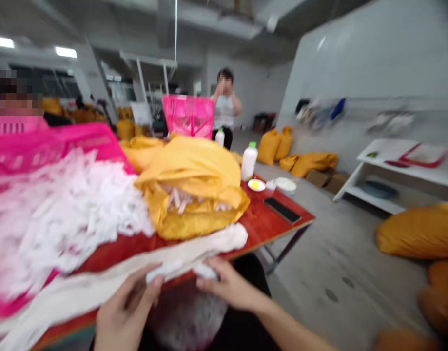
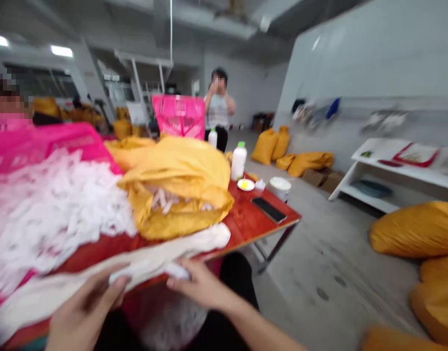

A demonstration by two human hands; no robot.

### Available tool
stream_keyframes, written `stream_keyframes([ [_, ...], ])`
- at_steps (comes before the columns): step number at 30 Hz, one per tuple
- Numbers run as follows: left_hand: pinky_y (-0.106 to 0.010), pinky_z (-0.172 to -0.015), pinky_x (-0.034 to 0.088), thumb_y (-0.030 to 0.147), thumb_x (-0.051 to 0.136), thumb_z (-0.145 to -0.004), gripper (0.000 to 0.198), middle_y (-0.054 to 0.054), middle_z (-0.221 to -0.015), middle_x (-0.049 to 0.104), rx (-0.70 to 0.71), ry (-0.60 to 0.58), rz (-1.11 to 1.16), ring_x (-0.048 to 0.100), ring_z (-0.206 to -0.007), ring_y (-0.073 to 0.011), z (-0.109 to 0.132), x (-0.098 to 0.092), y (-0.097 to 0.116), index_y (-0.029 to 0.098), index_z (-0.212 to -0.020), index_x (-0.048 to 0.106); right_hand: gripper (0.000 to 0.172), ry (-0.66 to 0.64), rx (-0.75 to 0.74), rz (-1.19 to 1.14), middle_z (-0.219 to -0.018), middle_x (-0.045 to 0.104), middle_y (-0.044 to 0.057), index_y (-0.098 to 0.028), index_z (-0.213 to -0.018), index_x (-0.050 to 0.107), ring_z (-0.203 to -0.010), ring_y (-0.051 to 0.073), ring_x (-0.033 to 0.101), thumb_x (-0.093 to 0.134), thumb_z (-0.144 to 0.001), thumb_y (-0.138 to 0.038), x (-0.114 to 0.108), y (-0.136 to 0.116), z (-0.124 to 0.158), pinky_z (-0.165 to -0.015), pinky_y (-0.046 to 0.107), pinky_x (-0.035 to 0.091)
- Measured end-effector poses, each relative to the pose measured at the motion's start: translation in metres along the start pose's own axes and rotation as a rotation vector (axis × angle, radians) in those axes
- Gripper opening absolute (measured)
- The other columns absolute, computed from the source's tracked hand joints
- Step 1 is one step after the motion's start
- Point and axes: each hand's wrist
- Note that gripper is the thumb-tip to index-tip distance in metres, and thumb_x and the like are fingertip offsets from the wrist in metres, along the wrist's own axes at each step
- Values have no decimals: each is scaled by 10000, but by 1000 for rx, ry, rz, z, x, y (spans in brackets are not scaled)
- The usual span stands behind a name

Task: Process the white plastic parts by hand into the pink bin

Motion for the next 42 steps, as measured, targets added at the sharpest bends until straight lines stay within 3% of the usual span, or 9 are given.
stream_keyframes([
  [5,-199,-531,464,472,696,-869,354,25,-694,615,105,35,31,535,-545,-97,12,3,18,215,-1107,751,295,-81,25,-46,-887,602,-1,-148,-1056,647,-761,123,517,604,-980,-430,8,9,-1,-692,228,416],
  [11,-234,-684,518,371,667,-912,228,-41,-909,743,321,-134,-71,641,-713,-148,9,5,20,216,-1051,760,235,-96,-85,228,-979,637,39,-163,-1143,606,-858,157,580,501,-1042,-347,11,9,0,-764,254,473],
  [16,-220,-596,493,450,665,-899,302,-32,-811,755,118,-236,-2,626,-640,-141,-1,16,15,186,-995,776,231,6,-234,756,-1002,621,118,-144,-1159,604,-951,237,583,414,-1041,-204,17,16,-5,-854,367,496],
  [21,-226,-593,493,483,660,-889,387,-34,-756,728,1,-355,127,632,-644,-149,-5,30,13,154,-1056,776,233,-136,-216,518,-1084,630,89,-171,-1197,560,-1000,196,612,420,-1072,-311,12,11,-5,-876,311,508],
  [25,-207,-555,462,463,685,-879,418,-4,-755,685,-16,-193,172,587,-596,-119,-2,31,12,158,-1164,703,200,-155,-146,386,-1107,661,68,-182,-1188,567,-988,179,642,459,-1062,-294,7,2,-6,-868,285,503],
  [28,-218,-627,483,423,667,-903,263,-19,-799,693,52,-156,155,615,-677,-134,-2,26,13,170,-964,706,198,-174,-140,345,-1045,679,43,-192,-1168,586,-934,169,653,482,-1057,-319,7,-1,-8,-839,265,504],
  [32,-236,-671,454,416,588,-960,336,-21,-733,651,108,-258,66,589,-705,-147,-3,24,17,172,-754,689,270,-80,-224,550,-1102,677,100,-165,-1277,549,-956,206,664,433,-1065,-285,14,10,-8,-815,300,519],
  [37,-221,-558,370,473,602,-941,409,24,-591,507,-54,-215,182,468,-579,-116,2,38,18,163,-674,616,323,1,-262,783,-1036,664,142,-120,-1301,543,-943,241,654,358,-1065,-239,15,20,-5,-793,345,526],
  [42,-226,-573,377,445,592,-949,403,10,-618,543,40,-257,200,476,-589,-120,3,42,13,165,-660,610,264,-224,-172,334,-982,666,41,-164,-1171,581,-853,149,636,416,-1077,-347,3,10,-2,-758,234,505],
])
Point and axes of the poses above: each hand's wrist, its own z-axis away from the middle knuckle, its own x-axis out of the palm, y = z × x
